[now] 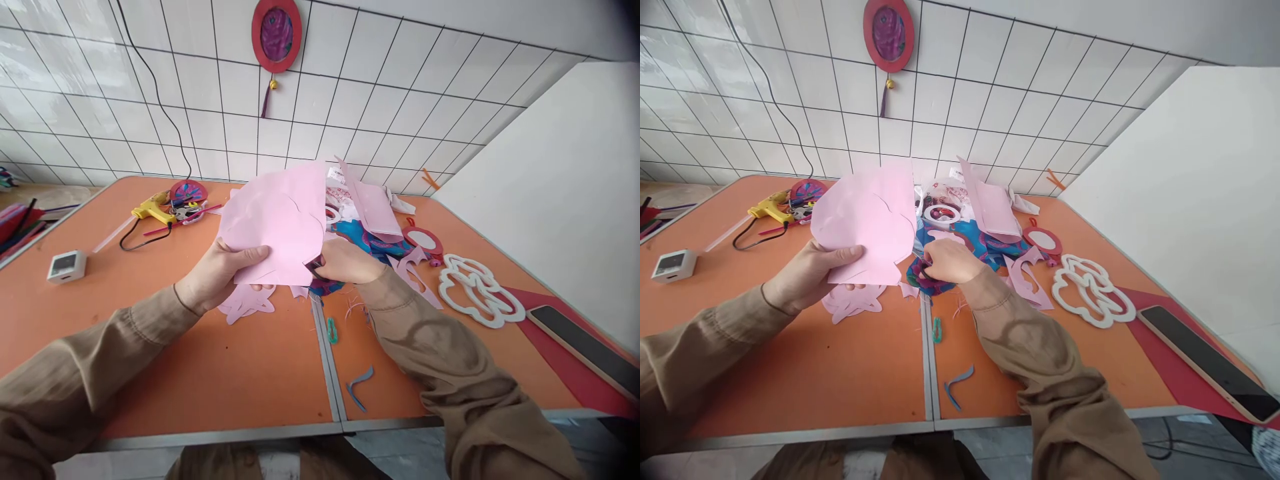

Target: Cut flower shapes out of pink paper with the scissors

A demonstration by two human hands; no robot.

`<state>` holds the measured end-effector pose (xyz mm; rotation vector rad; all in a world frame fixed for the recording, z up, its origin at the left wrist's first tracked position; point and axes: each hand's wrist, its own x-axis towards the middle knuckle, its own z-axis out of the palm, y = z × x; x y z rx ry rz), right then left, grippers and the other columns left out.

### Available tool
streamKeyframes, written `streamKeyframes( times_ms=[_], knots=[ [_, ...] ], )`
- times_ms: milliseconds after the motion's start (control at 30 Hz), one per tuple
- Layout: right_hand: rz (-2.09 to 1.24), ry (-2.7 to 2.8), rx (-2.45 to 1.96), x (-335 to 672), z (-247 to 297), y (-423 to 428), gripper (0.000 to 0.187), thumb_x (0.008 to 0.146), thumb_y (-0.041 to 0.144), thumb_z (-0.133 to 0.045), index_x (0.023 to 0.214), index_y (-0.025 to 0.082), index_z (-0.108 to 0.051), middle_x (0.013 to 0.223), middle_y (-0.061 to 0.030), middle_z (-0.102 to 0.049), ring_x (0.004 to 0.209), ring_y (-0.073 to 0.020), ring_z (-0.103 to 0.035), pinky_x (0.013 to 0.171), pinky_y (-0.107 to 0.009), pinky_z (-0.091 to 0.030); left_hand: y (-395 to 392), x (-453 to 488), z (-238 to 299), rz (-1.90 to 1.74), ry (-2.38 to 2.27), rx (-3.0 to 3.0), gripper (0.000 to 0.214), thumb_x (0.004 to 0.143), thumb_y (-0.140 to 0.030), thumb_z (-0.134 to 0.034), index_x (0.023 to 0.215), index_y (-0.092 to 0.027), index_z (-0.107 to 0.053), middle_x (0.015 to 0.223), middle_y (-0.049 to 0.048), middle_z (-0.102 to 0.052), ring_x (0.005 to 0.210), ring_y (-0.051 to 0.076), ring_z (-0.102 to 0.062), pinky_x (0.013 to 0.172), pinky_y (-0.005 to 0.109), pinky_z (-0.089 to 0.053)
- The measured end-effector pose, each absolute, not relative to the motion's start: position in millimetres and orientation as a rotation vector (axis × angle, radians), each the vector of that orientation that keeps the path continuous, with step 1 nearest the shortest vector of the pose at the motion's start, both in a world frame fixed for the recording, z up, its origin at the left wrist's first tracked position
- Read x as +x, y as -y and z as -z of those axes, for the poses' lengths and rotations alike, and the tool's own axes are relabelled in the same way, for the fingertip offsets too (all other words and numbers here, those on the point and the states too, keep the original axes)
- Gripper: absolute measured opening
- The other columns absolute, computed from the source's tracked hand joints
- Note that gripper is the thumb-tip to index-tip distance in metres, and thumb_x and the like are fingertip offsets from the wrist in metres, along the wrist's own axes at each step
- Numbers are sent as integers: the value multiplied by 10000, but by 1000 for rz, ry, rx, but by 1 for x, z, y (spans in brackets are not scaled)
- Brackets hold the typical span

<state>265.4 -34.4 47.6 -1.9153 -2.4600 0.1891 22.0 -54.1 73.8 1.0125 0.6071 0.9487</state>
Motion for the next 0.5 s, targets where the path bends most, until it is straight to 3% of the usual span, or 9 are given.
streamKeyframes(
  times_ms=[167, 300, 400, 500],
  knots=[
    [-365, 2492, -1848, 262, -48, 36, 57, 667, 126, -664, 709, 164, -670, 740, -63, -700, 708, -199, -610, 543, -284, -281, 55, 24, -74, -928, -598, 976, 282, 659, -181, -875, 873, -121, -702, 621, 33, -708, 425, 147, -616, 346, 204, -493],
    [-476, 2411, -1744, 263, -63, 37, 119, 763, 149, -582, 668, 167, -652, 710, -40, -686, 684, -165, -605, 551, -264, -343, 55, 24, -73, -915, -579, 982, 222, 682, -179, -859, 832, -120, -707, 602, 35, -706, 412, 140, -613, 351, 196, -494],
    [-768, 1965, -1478, 262, -74, 40, 220, 864, 319, -505, 774, 164, -632, 728, -47, -669, 599, -145, -585, 509, -258, -362, 54, 22, -70, -885, -556, 1008, 159, 728, -192, -828, 816, -123, -715, 575, 36, -698, 408, 148, -621, 362, 201, -495],
    [-1228, 1448, -1051, 258, -82, 49, 464, 794, 636, -578, 801, 174, -621, 633, -21, -630, 475, -129, -531, 424, -248, -314, 53, 22, -67, -880, -560, 1008, 147, 737, -199, -820, 823, -127, -724, 601, 43, -713, 419, 160, -634, 369, 218, -500]
  ],
)
